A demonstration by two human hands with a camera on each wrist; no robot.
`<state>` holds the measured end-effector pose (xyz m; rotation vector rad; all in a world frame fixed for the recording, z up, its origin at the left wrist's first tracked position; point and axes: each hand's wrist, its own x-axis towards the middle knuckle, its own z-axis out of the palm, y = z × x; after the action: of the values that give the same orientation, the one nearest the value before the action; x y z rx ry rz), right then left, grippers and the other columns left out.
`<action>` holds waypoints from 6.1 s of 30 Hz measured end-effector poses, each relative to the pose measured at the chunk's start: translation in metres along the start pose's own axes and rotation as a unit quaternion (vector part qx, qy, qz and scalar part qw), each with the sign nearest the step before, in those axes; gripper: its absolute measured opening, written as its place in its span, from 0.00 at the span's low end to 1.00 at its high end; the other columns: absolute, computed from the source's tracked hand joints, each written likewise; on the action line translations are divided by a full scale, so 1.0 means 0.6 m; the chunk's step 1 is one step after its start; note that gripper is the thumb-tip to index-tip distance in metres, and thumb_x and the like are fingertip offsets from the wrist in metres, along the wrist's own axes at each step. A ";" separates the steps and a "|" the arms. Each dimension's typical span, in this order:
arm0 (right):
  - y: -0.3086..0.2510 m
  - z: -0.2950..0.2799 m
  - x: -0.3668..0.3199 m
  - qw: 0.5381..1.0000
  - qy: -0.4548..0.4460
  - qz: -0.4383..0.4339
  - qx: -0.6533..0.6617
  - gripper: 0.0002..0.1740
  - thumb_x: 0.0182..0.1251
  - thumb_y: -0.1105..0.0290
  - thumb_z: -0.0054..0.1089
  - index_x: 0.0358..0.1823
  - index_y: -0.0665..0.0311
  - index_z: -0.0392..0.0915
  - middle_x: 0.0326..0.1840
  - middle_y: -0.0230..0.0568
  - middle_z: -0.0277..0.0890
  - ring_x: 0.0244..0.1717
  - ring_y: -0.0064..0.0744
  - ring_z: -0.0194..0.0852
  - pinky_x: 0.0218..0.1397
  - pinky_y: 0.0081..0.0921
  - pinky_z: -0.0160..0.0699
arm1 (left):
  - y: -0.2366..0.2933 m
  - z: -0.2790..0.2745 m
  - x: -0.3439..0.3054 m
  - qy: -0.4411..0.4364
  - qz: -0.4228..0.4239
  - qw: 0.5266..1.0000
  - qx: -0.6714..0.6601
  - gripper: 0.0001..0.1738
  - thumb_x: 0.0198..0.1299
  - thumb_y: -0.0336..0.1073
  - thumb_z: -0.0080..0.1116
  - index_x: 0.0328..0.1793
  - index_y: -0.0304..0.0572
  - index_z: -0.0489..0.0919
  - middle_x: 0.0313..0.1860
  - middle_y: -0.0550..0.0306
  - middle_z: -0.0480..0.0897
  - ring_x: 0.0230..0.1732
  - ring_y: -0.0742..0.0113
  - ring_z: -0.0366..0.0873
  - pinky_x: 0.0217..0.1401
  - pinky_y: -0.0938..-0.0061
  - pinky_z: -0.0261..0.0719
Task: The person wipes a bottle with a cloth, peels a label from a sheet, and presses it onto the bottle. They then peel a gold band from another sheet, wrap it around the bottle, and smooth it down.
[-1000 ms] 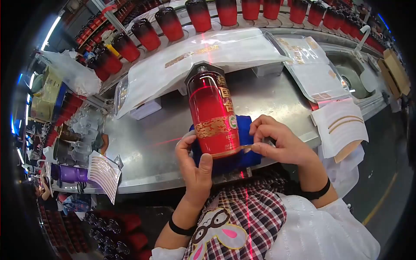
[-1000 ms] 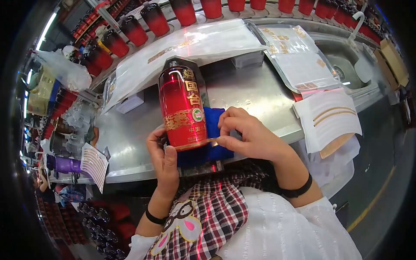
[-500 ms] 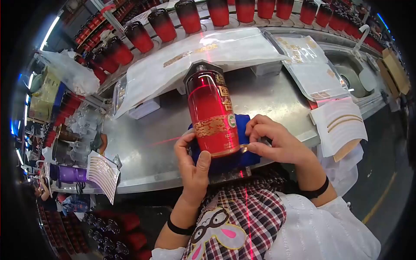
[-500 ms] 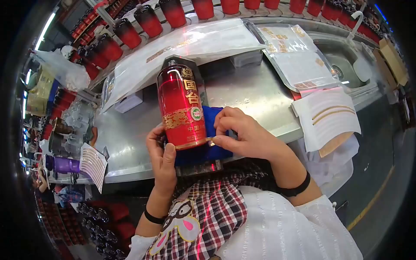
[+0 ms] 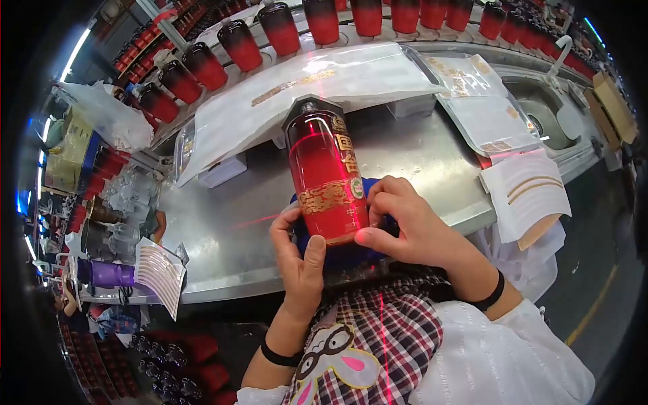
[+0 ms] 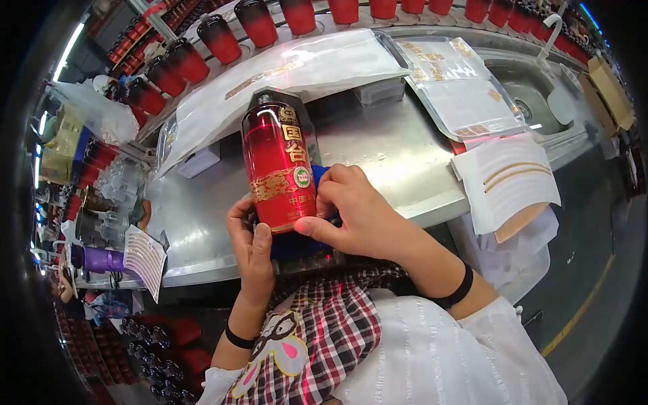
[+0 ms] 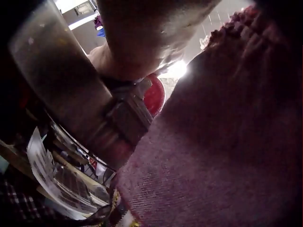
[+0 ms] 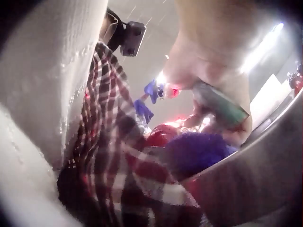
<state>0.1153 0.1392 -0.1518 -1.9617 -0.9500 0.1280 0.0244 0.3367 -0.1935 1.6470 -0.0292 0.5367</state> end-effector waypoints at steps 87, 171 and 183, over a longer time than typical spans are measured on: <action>0.020 -0.062 -0.009 0.978 -0.117 -0.011 0.172 0.15 0.69 0.61 0.65 0.31 0.64 0.74 0.48 0.37 0.69 0.50 0.30 0.65 0.56 0.27 0.65 | 0.022 -0.027 0.046 -0.150 0.514 0.755 0.378 0.14 0.39 0.27 0.69 0.33 0.54 0.81 0.54 0.64 0.79 0.47 0.62 0.69 0.38 0.69 0.74; 0.024 -0.038 -0.006 0.986 -0.078 -0.017 0.146 0.13 0.68 0.63 0.64 0.36 0.67 0.76 0.41 0.40 0.72 0.48 0.39 0.69 0.54 0.34 0.69 | 0.015 -0.023 0.031 -0.130 0.441 0.823 0.333 0.15 0.36 0.27 0.70 0.34 0.52 0.85 0.55 0.63 0.81 0.42 0.62 0.71 0.38 0.68 0.72; 0.025 -0.038 -0.005 0.985 -0.081 -0.010 0.152 0.13 0.67 0.63 0.64 0.36 0.67 0.77 0.41 0.40 0.72 0.48 0.39 0.69 0.54 0.33 0.69 | 0.010 -0.023 0.035 -0.145 0.456 0.804 0.351 0.15 0.36 0.27 0.69 0.34 0.54 0.85 0.56 0.65 0.81 0.46 0.62 0.69 0.41 0.67 0.71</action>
<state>0.1320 0.1172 -0.1513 -1.6787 -0.9912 0.4040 0.0367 0.3550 -0.1799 2.4001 -1.0068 1.1020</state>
